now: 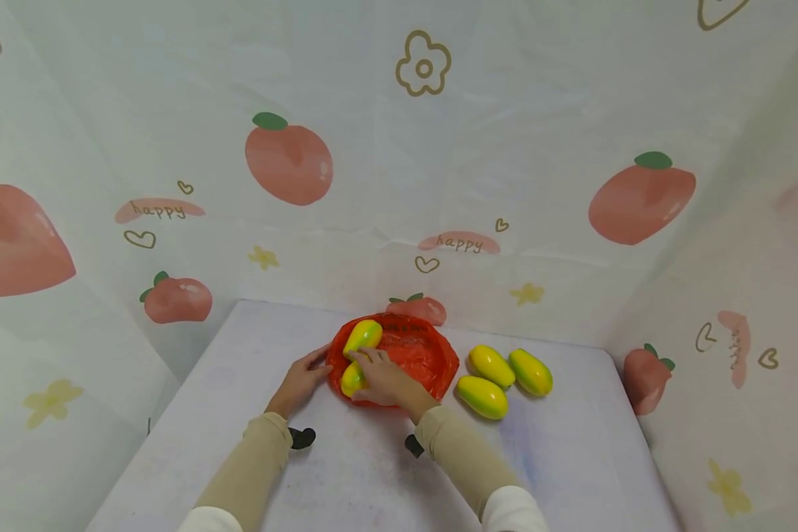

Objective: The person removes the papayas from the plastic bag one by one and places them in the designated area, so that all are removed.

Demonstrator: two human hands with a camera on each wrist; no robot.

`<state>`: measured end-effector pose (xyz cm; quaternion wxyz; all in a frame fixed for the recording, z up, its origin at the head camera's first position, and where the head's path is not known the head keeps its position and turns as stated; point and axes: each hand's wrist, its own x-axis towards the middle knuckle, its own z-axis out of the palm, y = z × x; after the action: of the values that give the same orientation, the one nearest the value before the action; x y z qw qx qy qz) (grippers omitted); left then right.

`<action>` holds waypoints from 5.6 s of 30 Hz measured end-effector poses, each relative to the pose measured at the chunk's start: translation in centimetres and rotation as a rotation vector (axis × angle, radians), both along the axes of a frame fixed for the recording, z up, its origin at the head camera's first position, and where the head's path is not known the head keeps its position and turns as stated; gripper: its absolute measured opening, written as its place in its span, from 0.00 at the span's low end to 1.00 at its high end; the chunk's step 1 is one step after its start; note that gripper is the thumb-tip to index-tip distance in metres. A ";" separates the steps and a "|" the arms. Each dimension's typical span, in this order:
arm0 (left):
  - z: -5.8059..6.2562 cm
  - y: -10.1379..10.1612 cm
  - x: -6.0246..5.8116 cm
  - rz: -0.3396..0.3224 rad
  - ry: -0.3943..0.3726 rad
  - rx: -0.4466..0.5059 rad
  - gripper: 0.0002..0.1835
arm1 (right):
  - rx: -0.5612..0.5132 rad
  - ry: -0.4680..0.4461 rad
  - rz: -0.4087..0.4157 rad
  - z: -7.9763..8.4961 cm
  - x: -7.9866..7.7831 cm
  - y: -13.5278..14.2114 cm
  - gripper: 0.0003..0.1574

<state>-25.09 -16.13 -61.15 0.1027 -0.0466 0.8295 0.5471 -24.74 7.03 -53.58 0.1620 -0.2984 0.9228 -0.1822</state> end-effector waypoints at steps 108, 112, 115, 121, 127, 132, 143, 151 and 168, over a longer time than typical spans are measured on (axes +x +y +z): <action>-0.3 0.0 0.1 0.003 -0.007 0.040 0.29 | -0.002 0.298 -0.452 3.6 4.4 11.4 0.46; -0.2 0.0 0.2 0.002 -0.017 0.046 0.29 | -0.014 0.283 -0.480 3.5 4.8 12.5 0.47; -0.2 0.0 0.2 0.000 -0.026 0.053 0.29 | -0.033 0.308 -0.489 3.4 5.2 13.4 0.47; 0.0 0.0 0.2 0.002 -0.022 0.043 0.28 | -0.080 0.381 -0.512 3.3 6.0 15.1 0.47; 0.4 0.2 0.5 0.000 -0.014 0.023 0.29 | -0.095 0.395 -0.542 3.4 6.8 16.8 0.47; 0.5 0.3 0.6 0.001 -0.005 0.019 0.29 | -0.103 0.385 -0.575 3.5 7.5 18.4 0.46; 0.5 0.4 0.6 0.004 0.009 0.016 0.28 | -0.081 0.367 -0.629 3.7 8.5 21.8 0.49; 0.4 0.5 0.5 0.001 -0.003 0.020 0.28 | -0.073 0.330 -0.680 3.5 9.5 23.7 0.50; 0.3 0.3 0.5 -0.004 0.016 -0.001 0.29 | -0.050 0.202 -0.749 1.6 10.5 26.3 0.57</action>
<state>-24.60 -15.81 -60.82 0.0970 -0.0408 0.8306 0.5468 -14.28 33.34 -51.98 -0.0146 0.0388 0.9744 -0.2211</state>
